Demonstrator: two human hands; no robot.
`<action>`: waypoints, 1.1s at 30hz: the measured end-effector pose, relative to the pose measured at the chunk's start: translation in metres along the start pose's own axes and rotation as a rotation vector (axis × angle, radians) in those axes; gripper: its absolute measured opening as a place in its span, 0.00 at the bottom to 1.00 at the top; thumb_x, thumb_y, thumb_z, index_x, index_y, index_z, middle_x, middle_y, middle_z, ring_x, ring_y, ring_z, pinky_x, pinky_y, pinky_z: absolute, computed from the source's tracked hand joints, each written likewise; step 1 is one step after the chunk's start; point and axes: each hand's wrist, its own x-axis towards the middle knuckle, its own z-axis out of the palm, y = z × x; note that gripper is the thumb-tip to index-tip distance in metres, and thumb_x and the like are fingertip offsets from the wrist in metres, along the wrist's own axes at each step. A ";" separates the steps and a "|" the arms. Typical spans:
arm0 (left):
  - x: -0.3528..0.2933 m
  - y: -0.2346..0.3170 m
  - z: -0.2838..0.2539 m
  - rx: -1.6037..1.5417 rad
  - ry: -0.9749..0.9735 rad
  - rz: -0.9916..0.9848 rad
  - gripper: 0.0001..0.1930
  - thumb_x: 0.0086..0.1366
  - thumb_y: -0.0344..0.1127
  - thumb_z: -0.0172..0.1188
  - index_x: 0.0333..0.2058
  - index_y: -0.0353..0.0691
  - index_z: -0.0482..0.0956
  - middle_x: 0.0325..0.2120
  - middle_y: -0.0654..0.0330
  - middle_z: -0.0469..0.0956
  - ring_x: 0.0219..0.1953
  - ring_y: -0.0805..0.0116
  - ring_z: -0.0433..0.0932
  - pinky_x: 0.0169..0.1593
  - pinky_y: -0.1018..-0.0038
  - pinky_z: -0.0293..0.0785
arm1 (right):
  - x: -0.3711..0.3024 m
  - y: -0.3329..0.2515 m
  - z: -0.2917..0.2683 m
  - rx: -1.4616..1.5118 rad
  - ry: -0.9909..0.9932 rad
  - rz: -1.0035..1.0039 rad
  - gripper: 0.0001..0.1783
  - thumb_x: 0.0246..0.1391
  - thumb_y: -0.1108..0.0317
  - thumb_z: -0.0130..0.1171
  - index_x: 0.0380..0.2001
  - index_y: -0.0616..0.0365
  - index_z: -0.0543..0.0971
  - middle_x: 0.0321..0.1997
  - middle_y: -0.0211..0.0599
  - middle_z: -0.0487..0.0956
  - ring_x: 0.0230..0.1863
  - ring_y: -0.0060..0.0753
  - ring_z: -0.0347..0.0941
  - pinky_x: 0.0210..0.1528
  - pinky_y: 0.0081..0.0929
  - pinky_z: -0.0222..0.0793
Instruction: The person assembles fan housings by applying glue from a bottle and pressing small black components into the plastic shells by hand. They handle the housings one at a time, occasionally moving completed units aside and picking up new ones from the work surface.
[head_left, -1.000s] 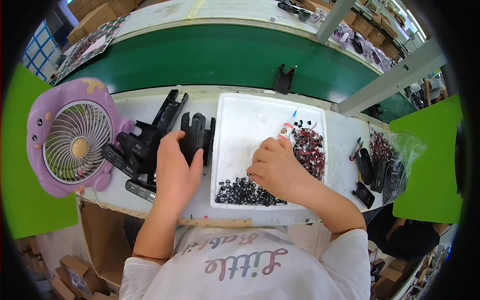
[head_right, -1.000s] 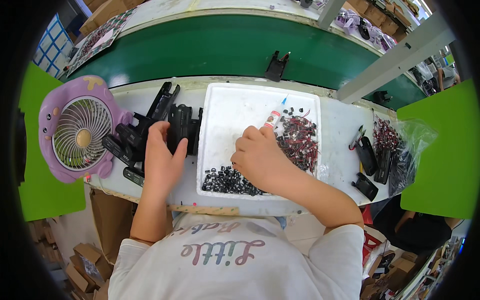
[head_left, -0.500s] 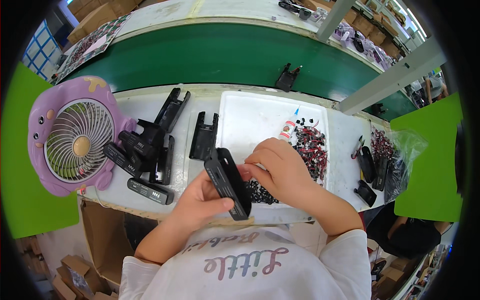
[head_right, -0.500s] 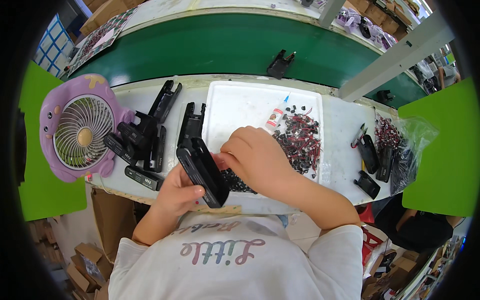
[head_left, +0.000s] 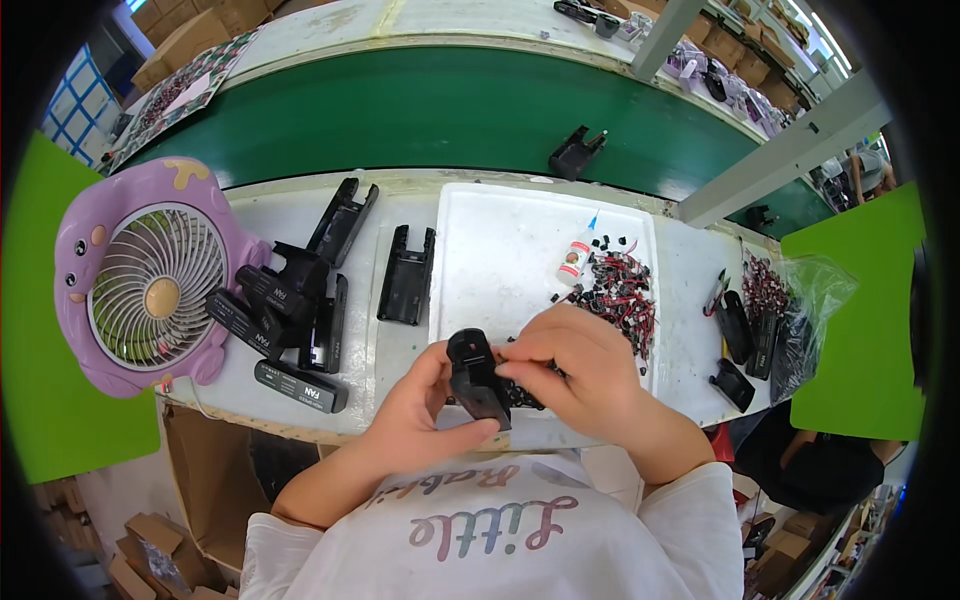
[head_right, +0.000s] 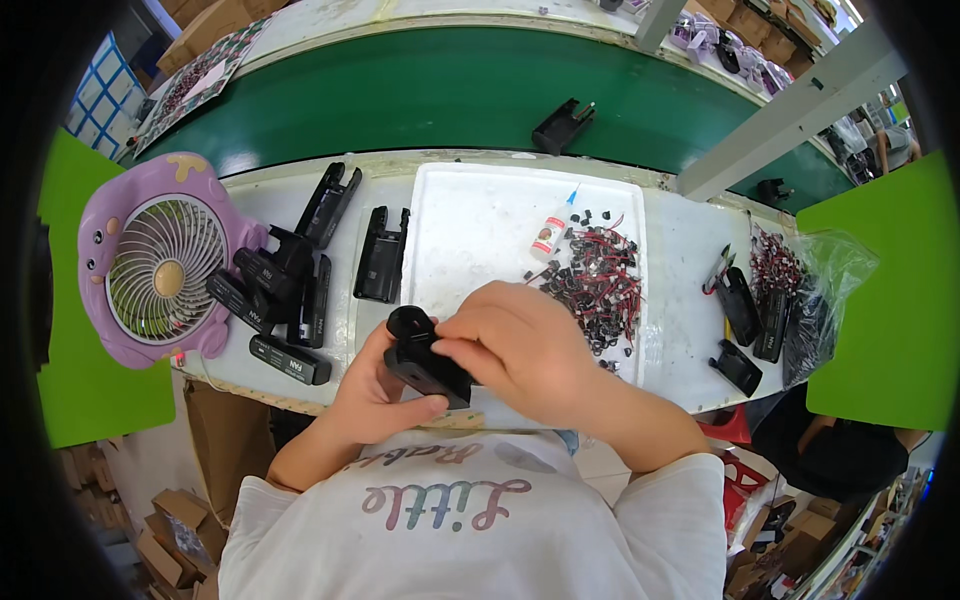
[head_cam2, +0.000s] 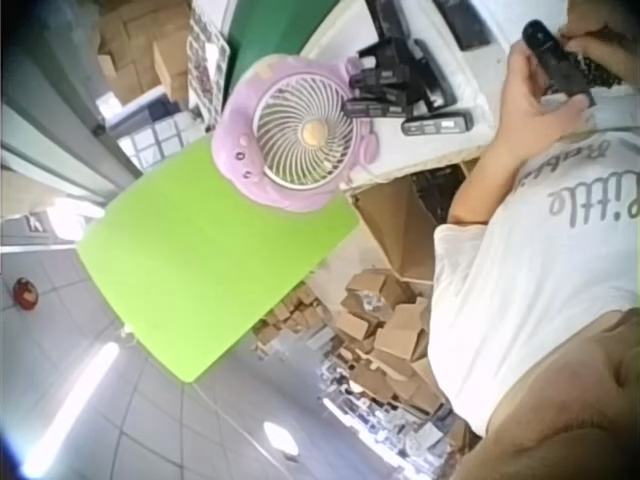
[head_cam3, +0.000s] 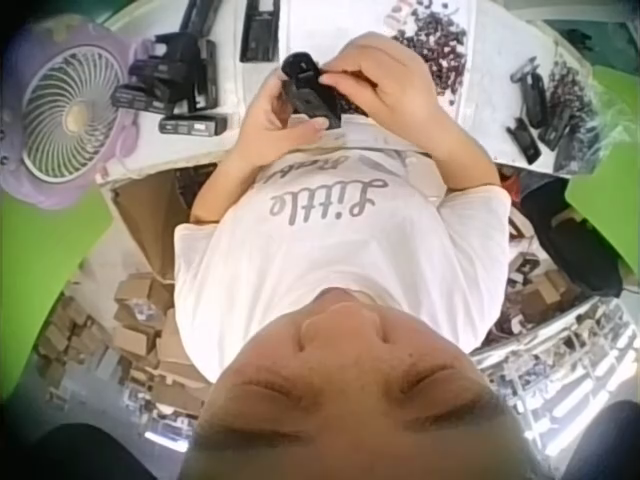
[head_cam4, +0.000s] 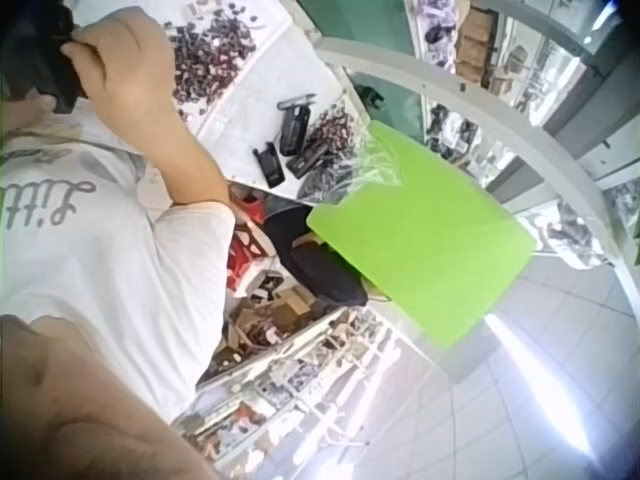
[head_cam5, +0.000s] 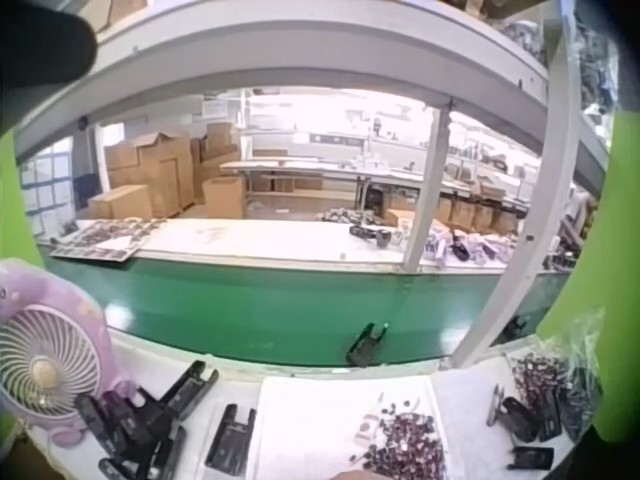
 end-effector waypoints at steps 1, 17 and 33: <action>-0.001 -0.001 0.001 0.045 0.006 -0.009 0.32 0.50 0.20 0.62 0.53 0.36 0.58 0.50 0.56 0.65 0.50 0.68 0.67 0.52 0.71 0.65 | -0.001 -0.003 0.003 0.007 0.038 -0.039 0.10 0.36 0.75 0.64 0.27 0.59 0.76 0.25 0.36 0.74 0.26 0.39 0.70 0.26 0.31 0.64; -0.002 -0.007 0.003 0.409 0.016 0.125 0.34 0.51 0.29 0.64 0.56 0.34 0.59 0.47 0.54 0.69 0.50 0.66 0.70 0.53 0.71 0.64 | -0.009 -0.003 0.014 0.347 0.090 0.255 0.11 0.42 0.76 0.65 0.27 0.59 0.71 0.24 0.31 0.71 0.21 0.17 0.66 0.23 0.16 0.63; 0.002 0.004 0.006 0.048 -0.103 -0.067 0.45 0.52 0.22 0.58 0.63 0.38 0.38 0.49 0.49 0.67 0.51 0.64 0.69 0.55 0.68 0.61 | 0.004 0.023 -0.021 0.053 -0.111 0.531 0.08 0.47 0.68 0.60 0.29 0.59 0.74 0.20 0.32 0.74 0.20 0.24 0.70 0.22 0.24 0.65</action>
